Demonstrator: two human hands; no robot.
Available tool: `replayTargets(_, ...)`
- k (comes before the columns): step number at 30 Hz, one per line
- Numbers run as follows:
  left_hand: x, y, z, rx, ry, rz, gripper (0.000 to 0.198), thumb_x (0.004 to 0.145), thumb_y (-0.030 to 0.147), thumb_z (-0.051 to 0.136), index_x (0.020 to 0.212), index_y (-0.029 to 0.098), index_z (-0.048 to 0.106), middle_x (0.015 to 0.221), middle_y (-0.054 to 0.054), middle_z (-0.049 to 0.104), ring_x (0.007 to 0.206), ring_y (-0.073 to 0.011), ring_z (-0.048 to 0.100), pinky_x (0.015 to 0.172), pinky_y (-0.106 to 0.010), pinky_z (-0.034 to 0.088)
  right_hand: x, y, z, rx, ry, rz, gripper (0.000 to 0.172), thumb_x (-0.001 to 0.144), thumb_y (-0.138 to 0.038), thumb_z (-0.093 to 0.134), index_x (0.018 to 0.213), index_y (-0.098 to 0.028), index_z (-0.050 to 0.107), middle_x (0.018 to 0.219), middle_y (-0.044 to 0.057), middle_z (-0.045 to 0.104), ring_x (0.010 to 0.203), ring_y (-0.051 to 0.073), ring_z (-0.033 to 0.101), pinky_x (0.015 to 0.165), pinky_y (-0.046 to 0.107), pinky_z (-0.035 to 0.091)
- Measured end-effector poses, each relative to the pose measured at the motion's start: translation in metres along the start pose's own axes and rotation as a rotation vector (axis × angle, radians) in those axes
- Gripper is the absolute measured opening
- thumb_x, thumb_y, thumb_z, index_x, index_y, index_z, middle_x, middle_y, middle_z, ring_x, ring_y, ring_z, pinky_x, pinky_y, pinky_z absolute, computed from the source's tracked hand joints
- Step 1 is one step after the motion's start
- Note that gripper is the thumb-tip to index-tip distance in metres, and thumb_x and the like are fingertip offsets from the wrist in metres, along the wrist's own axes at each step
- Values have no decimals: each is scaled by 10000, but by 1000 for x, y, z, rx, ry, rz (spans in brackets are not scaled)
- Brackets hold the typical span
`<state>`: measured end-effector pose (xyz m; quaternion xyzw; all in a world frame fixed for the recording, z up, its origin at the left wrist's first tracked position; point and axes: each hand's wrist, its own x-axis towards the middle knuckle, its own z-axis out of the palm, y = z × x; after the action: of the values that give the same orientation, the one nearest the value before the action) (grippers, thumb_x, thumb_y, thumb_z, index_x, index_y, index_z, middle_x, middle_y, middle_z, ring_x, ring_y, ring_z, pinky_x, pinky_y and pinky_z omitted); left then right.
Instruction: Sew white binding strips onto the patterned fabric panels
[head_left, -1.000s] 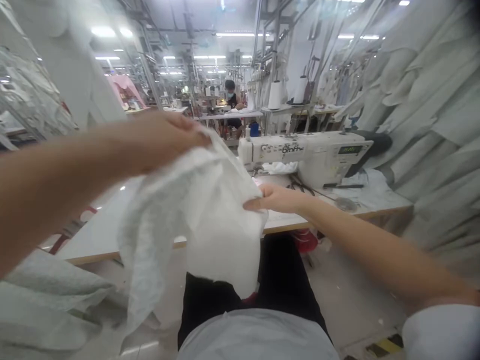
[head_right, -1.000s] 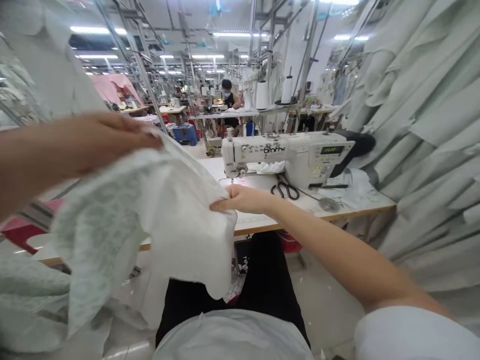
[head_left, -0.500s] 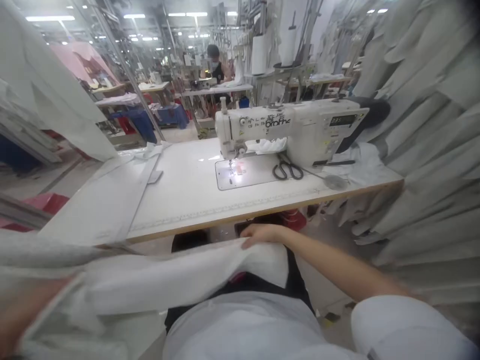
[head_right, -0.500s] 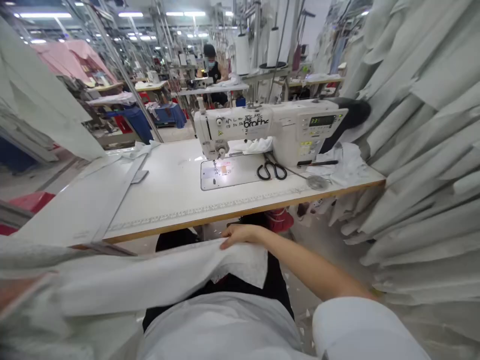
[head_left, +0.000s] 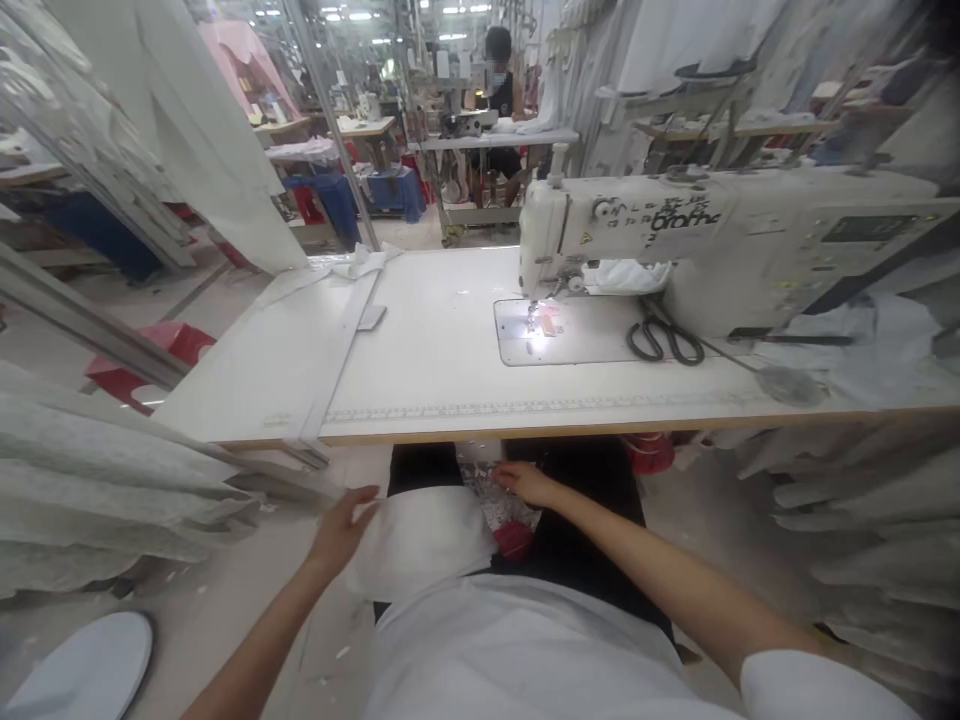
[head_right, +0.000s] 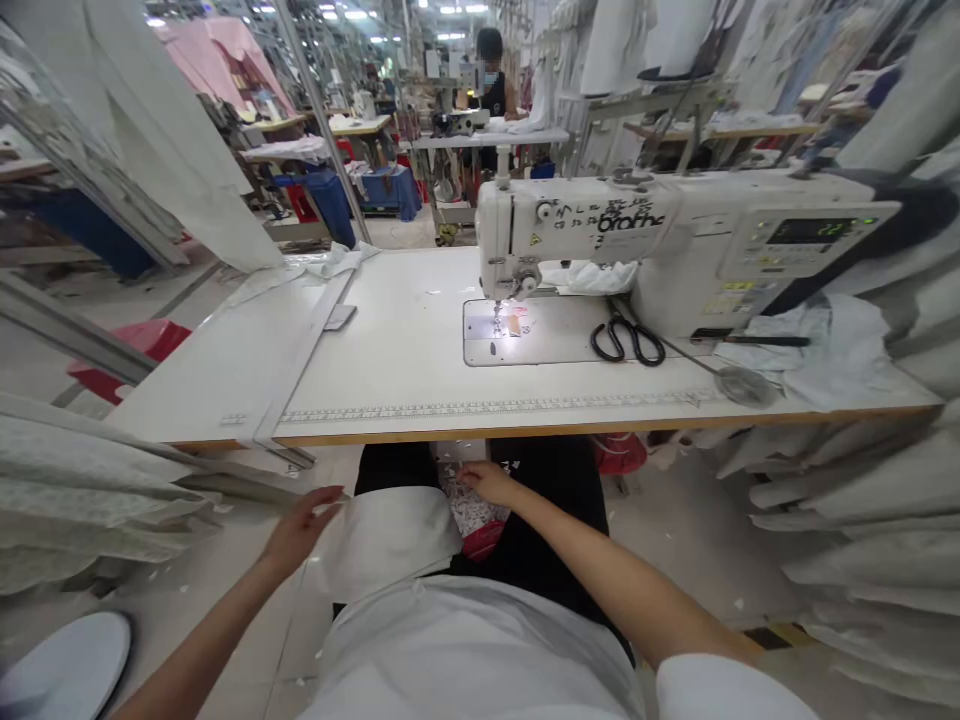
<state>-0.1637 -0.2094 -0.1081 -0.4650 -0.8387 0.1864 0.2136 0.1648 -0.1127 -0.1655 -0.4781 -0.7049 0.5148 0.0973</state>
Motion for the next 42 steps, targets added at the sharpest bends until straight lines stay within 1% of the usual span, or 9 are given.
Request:
replayTargets(5, -17, 21, -5, -427, -102, 339, 306, 868, 321, 533, 1113, 139, 534, 1081, -69, 567, 925, -195, 581, 765, -364, 506, 16, -10, 43, -111, -17, -78, 230, 898, -288, 542, 1072, -139, 560, 1045, 58, 593, 869, 174, 601, 746, 360, 521)
replayTargets(9, -18, 20, -11, -689, -133, 530, 177, 890, 257, 472, 970, 135, 572, 958, -56, 586, 787, -134, 580, 684, -282, 502, 2, -16, 30, -206, 65, -144, 142, 885, -250, 553, 951, -129, 583, 936, 35, 598, 816, 160, 588, 731, 348, 503)
replayTargets(13, -32, 6, -20, -837, -96, 580, 180, 874, 198, 415, 793, 152, 568, 914, -78, 563, 844, -180, 558, 730, -295, 473, -37, -25, 10, -256, 150, -275, 93, 851, -111, 495, 823, -146, 577, 917, 92, 579, 912, 232, 526, 816, 428, 437)
replayTargets(18, -91, -10, -6, -995, 20, 712, 228, 865, 164, 394, 721, 171, 571, 809, -64, 580, 769, -193, 533, 724, -322, 448, -83, -22, 22, -235, 22, -408, 153, 811, -79, 487, 779, -186, 591, 1046, 111, 598, 1023, 264, 510, 885, 437, 406)
replayTargets(23, -125, -13, 4, -1112, -83, 645, 163, 849, 163, 432, 729, 178, 542, 835, -64, 570, 793, -185, 554, 719, -306, 475, -73, -14, 31, -130, -92, -349, 86, 823, -160, 549, 883, -211, 584, 1014, 33, 616, 817, 157, 597, 709, 262, 488)
replayTargets(28, -116, -19, -13, -1199, -296, 618, 136, 840, 177, 419, 733, 190, 502, 1094, -100, 550, 1018, -216, 543, 839, -358, 485, -34, -17, 43, -103, -18, -228, 205, 837, -135, 519, 1027, -199, 563, 986, 48, 606, 803, 156, 576, 758, 293, 455)
replayTargets(33, -103, -6, -21, -1274, -439, 516, 158, 771, 266, 574, 912, 201, 540, 1212, -99, 504, 1091, -240, 516, 896, -399, 466, -9, -23, 51, -103, -34, -186, 22, 805, -139, 565, 796, -158, 565, 699, -13, 556, 621, 125, 523, 597, 250, 424)
replayTargets(37, -91, 26, -27, -1291, -369, 368, 249, 809, 285, 517, 1037, 186, 537, 991, -78, 569, 918, -216, 568, 829, -404, 488, -17, -34, 31, -112, 39, -230, 155, 752, -67, 553, 669, -174, 479, 759, 13, 524, 727, 155, 488, 677, 287, 398)
replayTargets(42, -73, 47, -62, -1372, -380, 593, 182, 809, 258, 516, 947, 206, 623, 978, -68, 560, 954, -207, 517, 854, -343, 441, -54, -75, -7, -59, -18, -356, 179, 830, -207, 526, 688, -200, 418, 732, -11, 480, 681, 140, 455, 605, 245, 373)
